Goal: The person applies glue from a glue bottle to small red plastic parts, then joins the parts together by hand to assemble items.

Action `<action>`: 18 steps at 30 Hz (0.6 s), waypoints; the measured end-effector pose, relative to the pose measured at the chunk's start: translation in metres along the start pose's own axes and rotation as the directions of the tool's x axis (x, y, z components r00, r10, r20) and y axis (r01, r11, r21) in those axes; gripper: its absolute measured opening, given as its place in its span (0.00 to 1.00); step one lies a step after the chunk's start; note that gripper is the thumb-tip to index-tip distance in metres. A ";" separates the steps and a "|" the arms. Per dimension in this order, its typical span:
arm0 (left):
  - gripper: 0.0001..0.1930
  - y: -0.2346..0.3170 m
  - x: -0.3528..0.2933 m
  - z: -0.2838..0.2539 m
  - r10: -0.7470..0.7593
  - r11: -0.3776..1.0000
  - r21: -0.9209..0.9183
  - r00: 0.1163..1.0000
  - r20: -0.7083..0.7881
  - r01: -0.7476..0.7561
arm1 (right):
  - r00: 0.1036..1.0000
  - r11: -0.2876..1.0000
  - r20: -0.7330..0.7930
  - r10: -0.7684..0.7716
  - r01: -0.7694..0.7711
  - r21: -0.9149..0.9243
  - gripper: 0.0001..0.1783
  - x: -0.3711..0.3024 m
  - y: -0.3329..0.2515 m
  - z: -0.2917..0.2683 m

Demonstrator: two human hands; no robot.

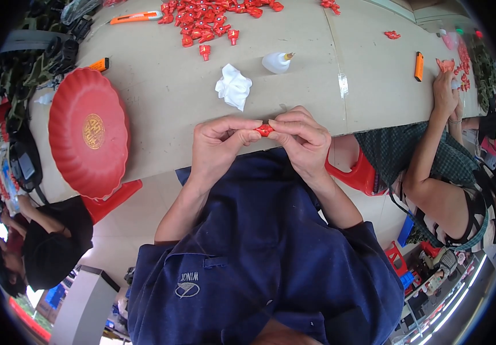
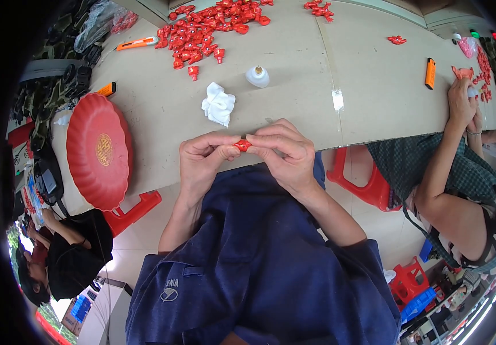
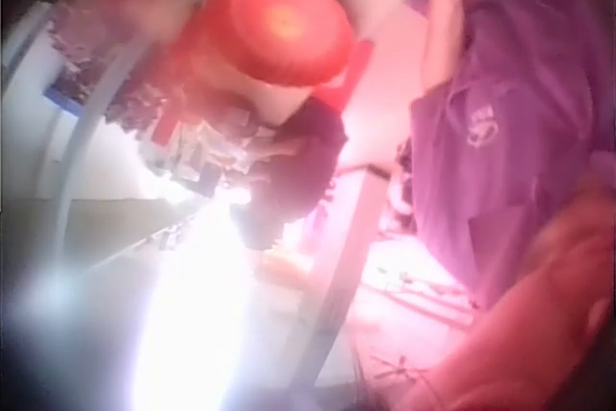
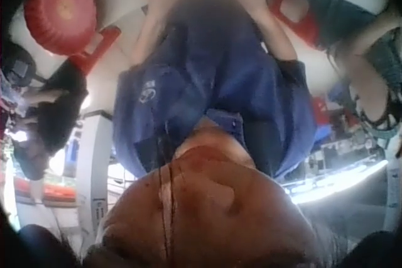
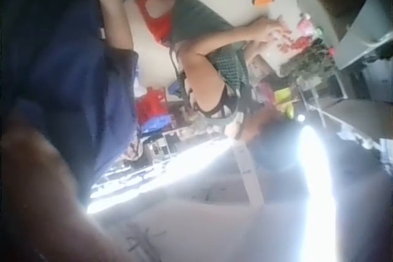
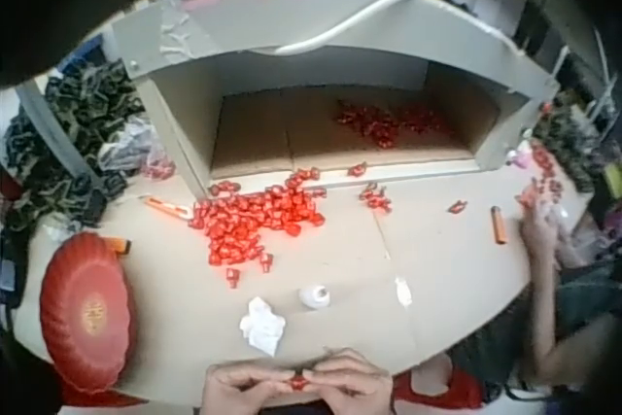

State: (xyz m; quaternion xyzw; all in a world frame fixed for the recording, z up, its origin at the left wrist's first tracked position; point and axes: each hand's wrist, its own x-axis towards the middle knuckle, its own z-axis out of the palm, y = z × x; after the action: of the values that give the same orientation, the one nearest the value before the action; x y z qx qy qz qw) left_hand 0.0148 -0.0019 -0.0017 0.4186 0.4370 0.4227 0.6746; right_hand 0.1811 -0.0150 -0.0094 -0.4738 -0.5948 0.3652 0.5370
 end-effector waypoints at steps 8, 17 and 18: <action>0.07 -0.001 0.000 0.000 0.005 1.000 -0.004 1.000 0.006 -0.005 | 1.000 1.000 0.002 0.001 -0.001 0.003 0.11 0.000 0.000 0.000; 0.07 -0.001 0.000 -0.001 0.010 1.000 -0.007 1.000 0.010 -0.010 | 1.000 1.000 -0.002 0.013 -0.013 0.001 0.11 -0.001 0.000 0.001; 0.07 -0.001 0.000 -0.001 0.010 1.000 -0.010 1.000 0.013 -0.010 | 1.000 1.000 -0.002 0.010 -0.010 0.001 0.11 0.000 -0.001 0.001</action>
State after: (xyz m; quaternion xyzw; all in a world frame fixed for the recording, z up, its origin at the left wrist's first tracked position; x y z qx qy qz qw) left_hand 0.0139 -0.0018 -0.0031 0.4202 0.4286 0.4256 0.6772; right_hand 0.1804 -0.0156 -0.0091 -0.4766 -0.5916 0.3678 0.5362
